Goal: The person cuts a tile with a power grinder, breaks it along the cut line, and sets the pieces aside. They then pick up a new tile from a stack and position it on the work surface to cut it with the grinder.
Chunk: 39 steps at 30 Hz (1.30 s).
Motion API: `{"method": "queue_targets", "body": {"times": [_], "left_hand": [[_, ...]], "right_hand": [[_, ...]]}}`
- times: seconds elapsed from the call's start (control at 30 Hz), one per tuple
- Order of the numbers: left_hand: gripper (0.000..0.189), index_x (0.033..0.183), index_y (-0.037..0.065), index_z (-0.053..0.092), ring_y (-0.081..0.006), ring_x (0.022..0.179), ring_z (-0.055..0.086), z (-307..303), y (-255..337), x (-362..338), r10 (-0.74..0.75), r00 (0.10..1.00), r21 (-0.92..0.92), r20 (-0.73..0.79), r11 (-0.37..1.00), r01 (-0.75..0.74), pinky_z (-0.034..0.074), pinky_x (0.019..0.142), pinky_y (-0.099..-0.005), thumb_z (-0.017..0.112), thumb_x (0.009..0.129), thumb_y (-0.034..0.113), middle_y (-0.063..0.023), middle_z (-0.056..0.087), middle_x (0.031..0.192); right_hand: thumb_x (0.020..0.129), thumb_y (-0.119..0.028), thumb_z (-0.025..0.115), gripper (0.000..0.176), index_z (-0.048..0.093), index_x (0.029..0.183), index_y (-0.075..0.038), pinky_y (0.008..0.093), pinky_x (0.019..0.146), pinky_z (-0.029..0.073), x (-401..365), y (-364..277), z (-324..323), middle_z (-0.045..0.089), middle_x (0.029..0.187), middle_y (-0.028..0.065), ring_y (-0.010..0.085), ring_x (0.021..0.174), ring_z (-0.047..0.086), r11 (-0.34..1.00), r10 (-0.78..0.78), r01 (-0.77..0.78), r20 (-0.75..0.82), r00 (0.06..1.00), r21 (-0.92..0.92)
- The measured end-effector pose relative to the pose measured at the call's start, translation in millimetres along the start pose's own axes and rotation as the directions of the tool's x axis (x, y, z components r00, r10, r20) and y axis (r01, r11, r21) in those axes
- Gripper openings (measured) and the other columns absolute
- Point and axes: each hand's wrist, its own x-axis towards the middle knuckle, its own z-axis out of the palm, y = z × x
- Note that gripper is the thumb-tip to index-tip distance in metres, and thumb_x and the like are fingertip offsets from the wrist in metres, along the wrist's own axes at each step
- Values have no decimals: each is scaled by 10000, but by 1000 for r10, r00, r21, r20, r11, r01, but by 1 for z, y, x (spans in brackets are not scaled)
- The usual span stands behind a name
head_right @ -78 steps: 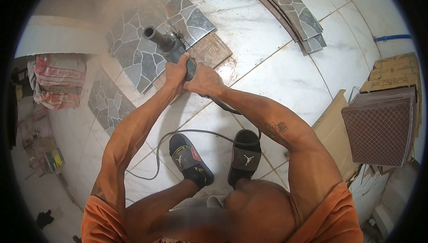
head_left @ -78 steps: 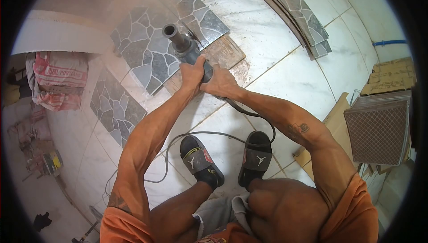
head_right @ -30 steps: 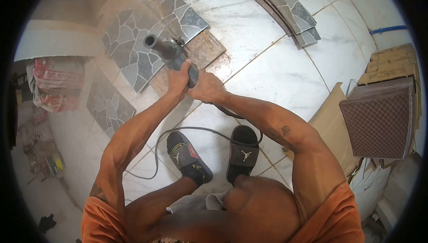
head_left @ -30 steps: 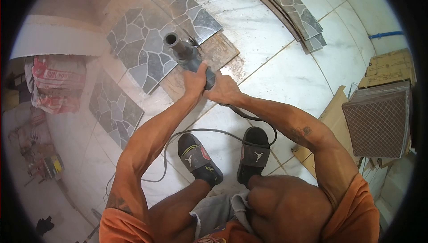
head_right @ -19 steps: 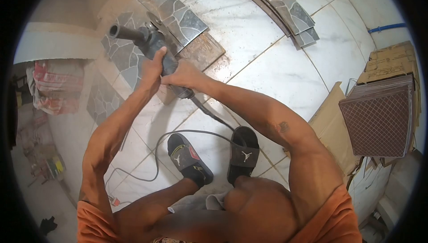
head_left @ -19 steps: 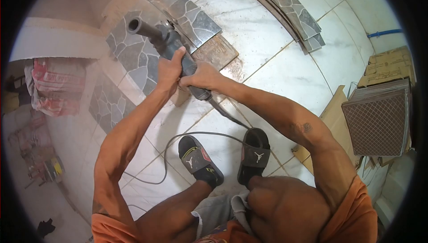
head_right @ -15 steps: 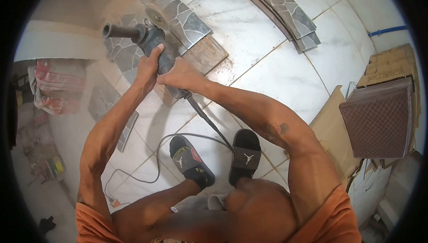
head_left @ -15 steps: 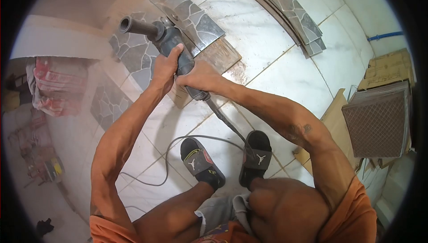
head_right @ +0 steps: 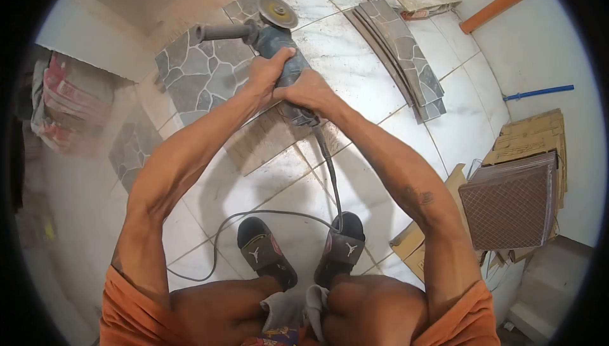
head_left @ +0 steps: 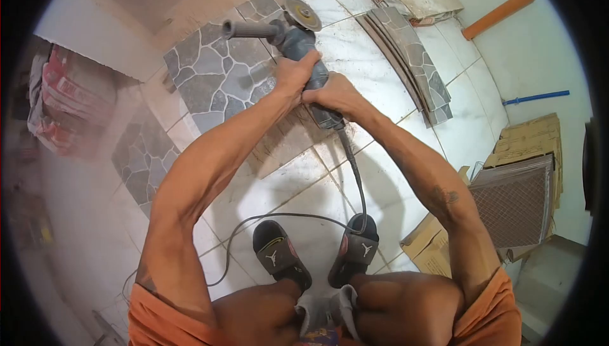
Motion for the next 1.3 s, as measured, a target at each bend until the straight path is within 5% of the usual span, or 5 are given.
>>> {"method": "queue_targets", "body": {"times": [0.5, 0.6, 0.77, 1.07, 1.3], "left_hand": [[521, 952, -48, 691, -150, 719, 644, 85, 16, 12, -64, 955, -103, 289, 990, 97, 516, 646, -306, 717, 844, 460, -96, 681, 865], [589, 997, -66, 687, -169, 725, 648, 79, -16, 32, 19, 956, 198, 294, 977, -80, 528, 672, -301, 707, 873, 510, -102, 672, 869], [717, 1134, -64, 661, -304, 1002, 675, -18, -44, 13, 236, 879, 656, 414, 592, -468, 522, 849, -416, 671, 875, 604, -228, 684, 1078], [771, 1369, 9, 539, -429, 1358, 438, -179, -34, -26, 51, 922, 923, 385, 6, -386, 393, 1091, -527, 775, 778, 443, -249, 424, 1500], [987, 1507, -3, 372, -486, 1449, 271, -178, -30, -36, -102, 905, 910, 413, -1, -415, 299, 1191, -496, 797, 749, 467, -281, 235, 1604]], "right_hand": [[619, -468, 822, 663, 700, 856, 138, 412, 703, 569, -15, 6, -63, 714, 815, 266, 357, 780, 736, 960, 17, -107, -328, 944, -259], [632, -472, 812, 645, 710, 868, 120, 411, 700, 570, 15, 25, -69, 717, 821, 257, 353, 779, 736, 936, -24, -117, -394, 919, -331], [661, -374, 773, 508, 734, 915, 65, 401, 720, 572, 35, 21, -97, 732, 875, 216, 312, 814, 738, 870, 48, -217, -362, 931, -443], [665, -330, 762, 468, 717, 911, 66, 401, 720, 566, 126, 55, -132, 727, 866, 197, 307, 796, 734, 836, -1, -242, -442, 897, -493], [693, -230, 700, 429, 719, 1015, 54, 414, 807, 569, 181, 48, -129, 732, 1016, 210, 326, 941, 735, 826, 31, -242, -388, 921, -509]]}}
